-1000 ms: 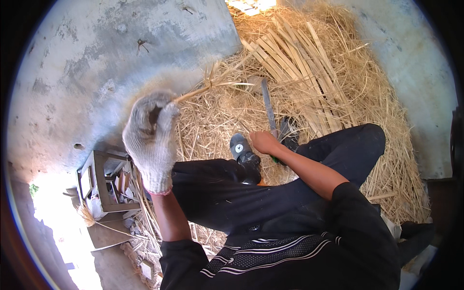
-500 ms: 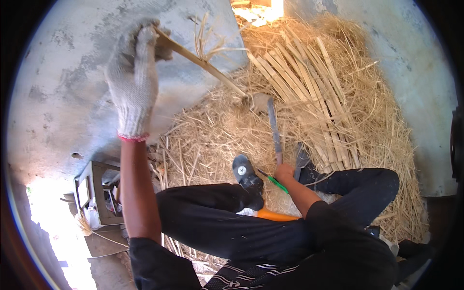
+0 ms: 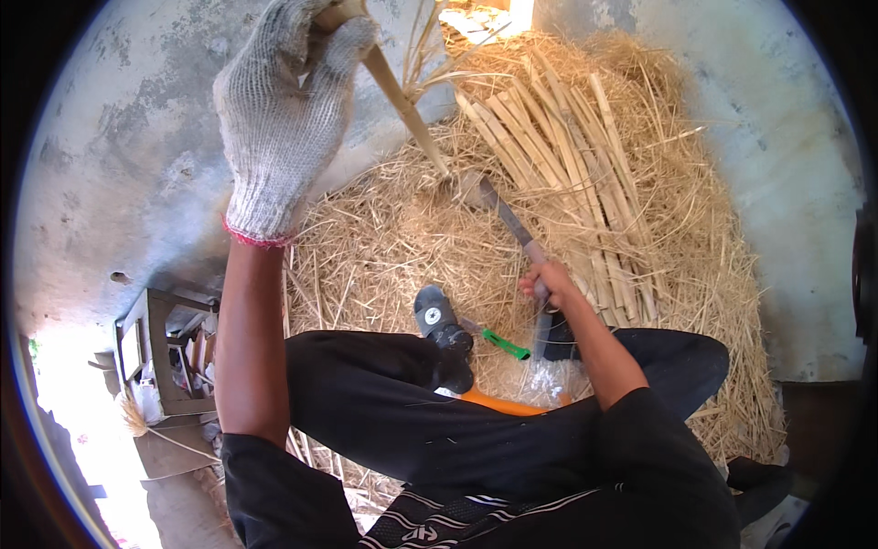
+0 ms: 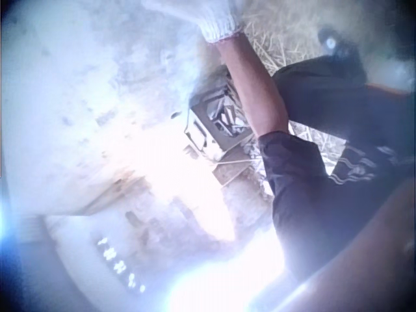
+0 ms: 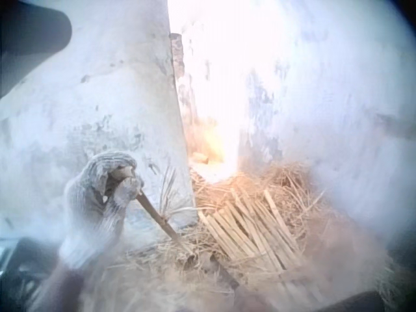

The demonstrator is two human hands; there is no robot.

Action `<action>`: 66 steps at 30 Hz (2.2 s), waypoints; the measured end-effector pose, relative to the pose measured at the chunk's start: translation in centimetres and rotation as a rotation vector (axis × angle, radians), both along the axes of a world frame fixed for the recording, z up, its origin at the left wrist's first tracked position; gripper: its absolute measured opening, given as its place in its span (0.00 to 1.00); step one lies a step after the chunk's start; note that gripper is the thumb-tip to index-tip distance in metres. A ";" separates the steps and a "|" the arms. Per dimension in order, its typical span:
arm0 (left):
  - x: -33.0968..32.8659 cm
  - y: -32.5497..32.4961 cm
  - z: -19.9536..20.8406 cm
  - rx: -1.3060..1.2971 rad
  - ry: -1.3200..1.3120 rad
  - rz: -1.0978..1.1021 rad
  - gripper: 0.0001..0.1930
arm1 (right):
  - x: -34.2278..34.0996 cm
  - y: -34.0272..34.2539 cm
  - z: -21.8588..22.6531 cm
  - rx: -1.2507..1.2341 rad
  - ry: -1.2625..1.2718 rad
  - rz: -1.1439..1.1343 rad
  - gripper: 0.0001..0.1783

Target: The person sits on a straw-covered floor and uses a green utility knife to shave the outer layer off a thin bamboo stick. They hold the stick with a gloved left hand and scrape it repeatedly. Later, they switch to a larger knife to split the stick lengthwise.

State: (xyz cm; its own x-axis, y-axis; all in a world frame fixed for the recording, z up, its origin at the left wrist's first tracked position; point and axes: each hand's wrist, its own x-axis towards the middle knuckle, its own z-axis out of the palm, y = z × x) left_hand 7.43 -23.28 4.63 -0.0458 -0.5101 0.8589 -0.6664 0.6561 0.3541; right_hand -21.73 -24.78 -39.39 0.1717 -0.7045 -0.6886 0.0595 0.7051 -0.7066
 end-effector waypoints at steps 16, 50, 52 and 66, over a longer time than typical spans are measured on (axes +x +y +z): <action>1.0 3.1 3.7 0.044 0.091 0.076 0.09 | 1.7 13.8 32.8 -0.989 -0.124 -0.017 0.26; 1.2 3.7 2.6 0.080 0.275 -0.050 0.08 | 7.2 16.1 33.7 -0.952 0.106 0.179 0.18; 1.7 3.4 2.2 0.112 0.295 -0.007 0.10 | 9.1 15.3 30.3 -1.148 0.409 0.143 0.16; 1.5 3.8 2.2 0.117 0.308 0.004 0.09 | 6.5 16.3 35.4 -0.805 -0.271 0.209 0.27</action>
State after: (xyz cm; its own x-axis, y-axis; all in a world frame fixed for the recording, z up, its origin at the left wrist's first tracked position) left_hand 8.94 -19.49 6.81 0.2098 -0.6059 0.7674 -0.5188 0.5963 0.6126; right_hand -15.22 -8.47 -4.02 0.4372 -0.8951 0.0874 0.2226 0.0135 -0.9748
